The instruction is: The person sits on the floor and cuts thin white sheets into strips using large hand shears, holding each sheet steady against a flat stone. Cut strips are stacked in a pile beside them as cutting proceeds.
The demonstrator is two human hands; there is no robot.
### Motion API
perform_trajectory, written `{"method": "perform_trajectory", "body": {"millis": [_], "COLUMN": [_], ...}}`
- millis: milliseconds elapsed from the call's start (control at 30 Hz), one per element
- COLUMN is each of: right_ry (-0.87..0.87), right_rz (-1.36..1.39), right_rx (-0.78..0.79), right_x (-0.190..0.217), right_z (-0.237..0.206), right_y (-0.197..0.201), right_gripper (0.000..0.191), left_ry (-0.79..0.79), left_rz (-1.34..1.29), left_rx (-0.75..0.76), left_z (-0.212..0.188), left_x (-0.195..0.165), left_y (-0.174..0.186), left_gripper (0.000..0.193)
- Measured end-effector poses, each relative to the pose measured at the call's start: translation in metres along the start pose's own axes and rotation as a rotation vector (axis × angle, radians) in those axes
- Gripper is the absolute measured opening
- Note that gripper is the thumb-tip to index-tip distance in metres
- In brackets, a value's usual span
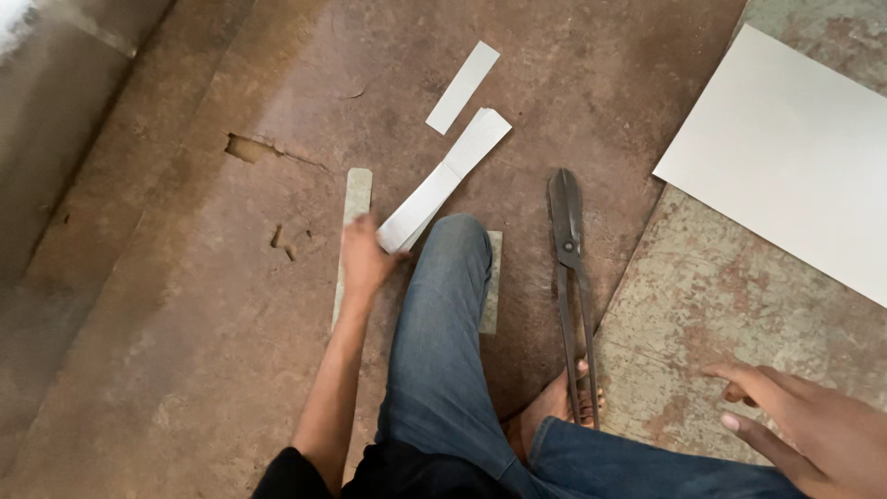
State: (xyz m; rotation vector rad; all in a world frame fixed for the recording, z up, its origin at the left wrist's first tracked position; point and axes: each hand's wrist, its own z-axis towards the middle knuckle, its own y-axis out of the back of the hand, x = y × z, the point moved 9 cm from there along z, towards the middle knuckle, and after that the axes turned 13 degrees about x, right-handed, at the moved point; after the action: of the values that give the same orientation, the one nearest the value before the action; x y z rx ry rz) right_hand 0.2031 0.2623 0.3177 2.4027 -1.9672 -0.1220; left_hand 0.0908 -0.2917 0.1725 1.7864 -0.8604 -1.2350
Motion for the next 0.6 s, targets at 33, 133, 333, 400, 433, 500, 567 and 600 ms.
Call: {"method": "perform_trajectory", "body": {"millis": [33,133,333,400,433,500,567,600], "right_ry": [0.010,0.034,0.075,0.092,0.060,0.028,0.028,0.045], "right_rz": [0.009,-0.037,-0.085,-0.059,-0.027,0.017,0.028,0.000], "right_rx": [-0.006,-0.049,-0.114,-0.108,-0.105,-0.085,-0.046,-0.054], "right_x": [0.005,0.018,0.022,0.020,0.015,0.009,0.009,0.012], "right_z": [-0.005,-0.018,-0.020,-0.015,-0.013,-0.010,-0.010,-0.012], "right_y": [0.005,0.016,0.015,0.013,0.012,0.009,0.004,0.004], "right_gripper": [0.064,0.061,0.059,0.059,0.060,0.060,0.060,0.060], "left_ry": [-0.033,-0.026,0.025,0.017,0.026,0.071,0.151,0.137], "left_rz": [0.004,-0.011,-0.111,-0.120,-0.116,-0.146,-0.216,-0.191], "left_rx": [0.071,0.056,-0.065,-0.067,-0.045,-0.008,0.021,0.016], "left_z": [0.002,0.005,0.007,0.006,0.006,0.005,0.002,0.001], "left_x": [-0.007,-0.014,-0.008,-0.010,-0.011,-0.012,-0.009,-0.012], "left_y": [-0.009,-0.017,-0.015,-0.013,-0.014,-0.016,-0.017,-0.015], "left_gripper": [0.101,0.103,0.077,0.078,0.076,0.076,0.077,0.076]}}
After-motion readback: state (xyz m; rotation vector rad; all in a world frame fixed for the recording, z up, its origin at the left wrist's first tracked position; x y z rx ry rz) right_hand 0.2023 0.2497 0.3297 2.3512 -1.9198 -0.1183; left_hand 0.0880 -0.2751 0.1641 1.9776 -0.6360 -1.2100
